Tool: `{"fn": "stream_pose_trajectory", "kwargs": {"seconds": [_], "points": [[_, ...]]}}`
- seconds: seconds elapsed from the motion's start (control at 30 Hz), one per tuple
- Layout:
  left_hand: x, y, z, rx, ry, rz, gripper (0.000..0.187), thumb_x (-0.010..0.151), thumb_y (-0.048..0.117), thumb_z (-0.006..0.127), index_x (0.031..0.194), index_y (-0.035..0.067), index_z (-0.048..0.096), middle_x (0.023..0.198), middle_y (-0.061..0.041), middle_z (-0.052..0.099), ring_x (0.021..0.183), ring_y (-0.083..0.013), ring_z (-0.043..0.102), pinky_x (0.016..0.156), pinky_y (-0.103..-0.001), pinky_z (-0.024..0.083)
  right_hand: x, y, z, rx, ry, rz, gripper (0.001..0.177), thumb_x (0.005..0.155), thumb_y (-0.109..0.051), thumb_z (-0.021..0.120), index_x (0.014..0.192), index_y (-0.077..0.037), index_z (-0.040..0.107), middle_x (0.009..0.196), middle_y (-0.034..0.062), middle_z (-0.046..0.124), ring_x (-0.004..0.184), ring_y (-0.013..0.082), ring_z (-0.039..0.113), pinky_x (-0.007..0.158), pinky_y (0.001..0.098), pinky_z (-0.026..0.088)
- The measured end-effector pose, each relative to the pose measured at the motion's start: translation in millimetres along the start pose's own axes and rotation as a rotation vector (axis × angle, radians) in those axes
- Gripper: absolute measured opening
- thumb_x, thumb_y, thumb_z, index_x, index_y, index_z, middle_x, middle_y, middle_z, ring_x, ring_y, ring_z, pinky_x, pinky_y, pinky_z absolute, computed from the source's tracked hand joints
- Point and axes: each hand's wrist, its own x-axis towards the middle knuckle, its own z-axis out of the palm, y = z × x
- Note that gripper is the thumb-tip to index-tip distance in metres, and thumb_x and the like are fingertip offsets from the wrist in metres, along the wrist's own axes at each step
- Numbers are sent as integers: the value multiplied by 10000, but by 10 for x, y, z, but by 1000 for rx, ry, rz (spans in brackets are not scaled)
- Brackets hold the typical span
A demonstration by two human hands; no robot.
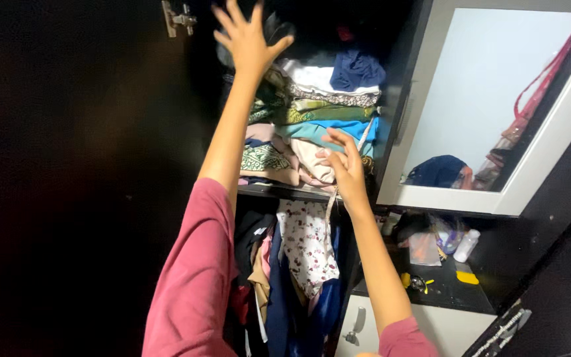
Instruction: The person removes several pieces of clothing, a black bag, and a package from a wardrobe shelf, placing them onto a bed, and then unfolds a newspaper to line the empty shelf.
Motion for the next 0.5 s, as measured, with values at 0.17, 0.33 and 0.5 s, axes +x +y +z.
{"fn": "stream_pose_trajectory", "kwargs": {"seconds": [0.17, 0.33, 0.5], "points": [[-457, -459, 586, -152, -185, -98, 770, 760, 158, 797, 1466, 204, 492, 1463, -231, 468, 1188, -464, 585, 933, -545, 544, -186, 265, -143, 11, 29, 78, 401, 1025, -145, 575, 1404, -20, 531, 1308, 133, 635, 997, 168, 701, 848, 280, 564], [-762, -628, 444, -235, -83, -77, 684, 752, -96, 634, 1386, 148, 548, 1261, -269, 617, 984, -476, 675, 832, -512, 556, -324, 456, -76, 64, 77, 147, 377, 1028, -157, 568, 1379, -21, 556, 1255, 121, 659, 965, 161, 688, 828, 283, 548], [-959, -502, -243, -315, -161, -114, 624, 731, -82, 584, 1320, 123, 605, 1046, -293, 685, 954, -504, 654, 827, -556, 519, -268, 472, 268, 91, 94, 117, 410, 1025, -149, 578, 1418, -47, 524, 1353, 137, 602, 1047, 178, 661, 906, 301, 563]]}}
